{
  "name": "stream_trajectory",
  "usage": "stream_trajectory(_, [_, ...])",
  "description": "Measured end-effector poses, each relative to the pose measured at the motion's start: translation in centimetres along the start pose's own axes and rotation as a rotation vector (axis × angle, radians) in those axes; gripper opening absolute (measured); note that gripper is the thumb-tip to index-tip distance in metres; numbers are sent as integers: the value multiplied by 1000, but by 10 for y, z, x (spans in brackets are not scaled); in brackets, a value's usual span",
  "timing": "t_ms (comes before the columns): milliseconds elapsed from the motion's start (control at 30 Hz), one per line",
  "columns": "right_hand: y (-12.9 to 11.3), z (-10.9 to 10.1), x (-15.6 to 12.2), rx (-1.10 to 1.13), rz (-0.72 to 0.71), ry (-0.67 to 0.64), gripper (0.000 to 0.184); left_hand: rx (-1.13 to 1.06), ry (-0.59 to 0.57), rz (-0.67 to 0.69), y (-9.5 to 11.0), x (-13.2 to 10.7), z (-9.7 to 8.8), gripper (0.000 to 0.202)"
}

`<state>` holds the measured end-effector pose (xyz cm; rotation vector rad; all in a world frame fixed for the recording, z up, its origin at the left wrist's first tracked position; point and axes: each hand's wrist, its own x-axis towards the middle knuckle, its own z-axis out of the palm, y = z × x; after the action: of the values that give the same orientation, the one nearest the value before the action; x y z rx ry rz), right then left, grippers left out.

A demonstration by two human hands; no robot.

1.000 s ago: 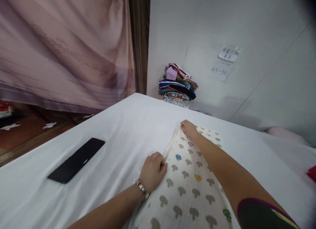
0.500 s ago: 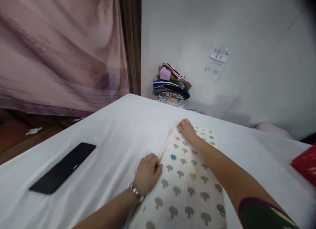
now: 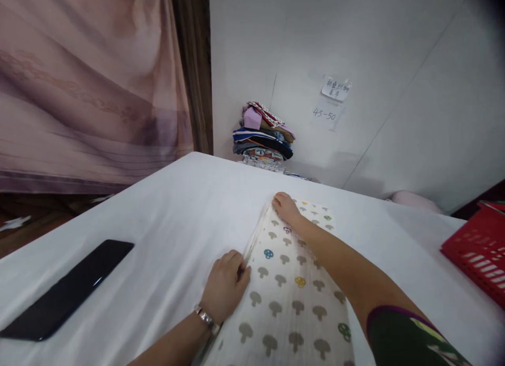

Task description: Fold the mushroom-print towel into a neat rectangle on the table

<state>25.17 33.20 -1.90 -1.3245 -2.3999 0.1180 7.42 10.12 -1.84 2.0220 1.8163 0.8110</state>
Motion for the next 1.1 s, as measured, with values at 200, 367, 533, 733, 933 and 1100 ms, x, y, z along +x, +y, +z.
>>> stream_trajectory(200, [-12,-6,-16,-22,-23,-95,31,32,2,7,0,0,1,13])
stream_trajectory(367, [-12,2,-7,-20,35,-258,46,36,0,11,1,1,-1,15])
stream_trajectory(533, [-11,-4,-5,-12,83,-334,59,28,7,21,-1,2,0,13])
stream_trajectory(733, [7,-37,-34,-95,170,-291,68,9,23,37,-4,1,3,13])
stream_trajectory(933, [52,-45,-68,-292,393,-339,68,23,36,26,-4,1,5,14])
stream_trajectory(1100, [66,-39,-70,-271,430,-349,69,25,35,24,-5,1,6,13])
